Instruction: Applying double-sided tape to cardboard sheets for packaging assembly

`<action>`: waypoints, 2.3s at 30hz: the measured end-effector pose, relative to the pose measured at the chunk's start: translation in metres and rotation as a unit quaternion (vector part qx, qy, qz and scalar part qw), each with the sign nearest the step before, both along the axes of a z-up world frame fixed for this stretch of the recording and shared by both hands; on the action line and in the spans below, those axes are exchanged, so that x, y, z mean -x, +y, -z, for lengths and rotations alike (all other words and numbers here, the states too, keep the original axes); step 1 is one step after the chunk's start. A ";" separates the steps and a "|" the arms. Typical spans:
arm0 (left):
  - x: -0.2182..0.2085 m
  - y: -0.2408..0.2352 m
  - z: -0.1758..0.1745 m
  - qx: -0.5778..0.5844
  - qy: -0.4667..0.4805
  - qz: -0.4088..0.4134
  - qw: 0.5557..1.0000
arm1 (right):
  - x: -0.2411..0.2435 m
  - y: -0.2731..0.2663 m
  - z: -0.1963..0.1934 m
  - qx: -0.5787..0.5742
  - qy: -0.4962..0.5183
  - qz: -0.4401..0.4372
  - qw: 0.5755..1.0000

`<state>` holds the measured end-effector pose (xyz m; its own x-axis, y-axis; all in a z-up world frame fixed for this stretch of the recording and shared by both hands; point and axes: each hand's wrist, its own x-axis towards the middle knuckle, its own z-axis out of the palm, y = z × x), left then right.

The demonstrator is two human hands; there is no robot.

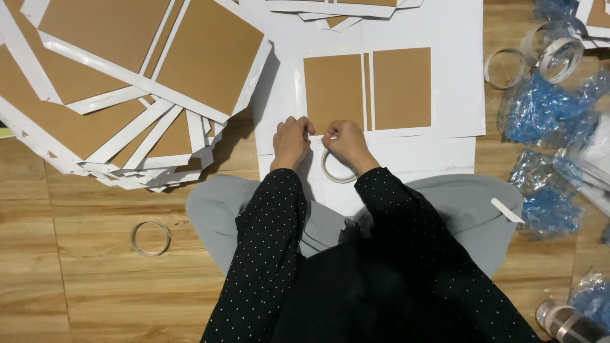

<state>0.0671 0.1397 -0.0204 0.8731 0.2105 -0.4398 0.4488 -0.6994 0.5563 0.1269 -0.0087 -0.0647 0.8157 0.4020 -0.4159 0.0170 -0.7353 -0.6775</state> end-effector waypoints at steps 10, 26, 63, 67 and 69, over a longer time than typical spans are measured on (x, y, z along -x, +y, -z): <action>-0.002 0.001 0.012 -0.002 -0.009 0.001 1.000 | -0.001 0.001 -0.006 -0.012 0.000 -0.006 1.000; -0.008 -0.013 -0.005 -0.052 0.014 -0.017 0.998 | 0.006 0.005 -0.025 0.025 -0.015 -0.002 1.000; -0.032 -0.030 0.009 -0.152 0.081 0.033 0.984 | -0.062 -0.101 -0.079 0.104 -0.133 -0.185 0.968; -0.034 -0.030 0.004 -0.138 0.088 0.033 0.986 | -0.067 -0.115 -0.080 0.095 -0.106 -0.176 0.974; -0.036 -0.030 0.005 -0.153 0.102 0.034 0.982 | -0.073 -0.124 -0.081 0.099 -0.097 -0.159 0.978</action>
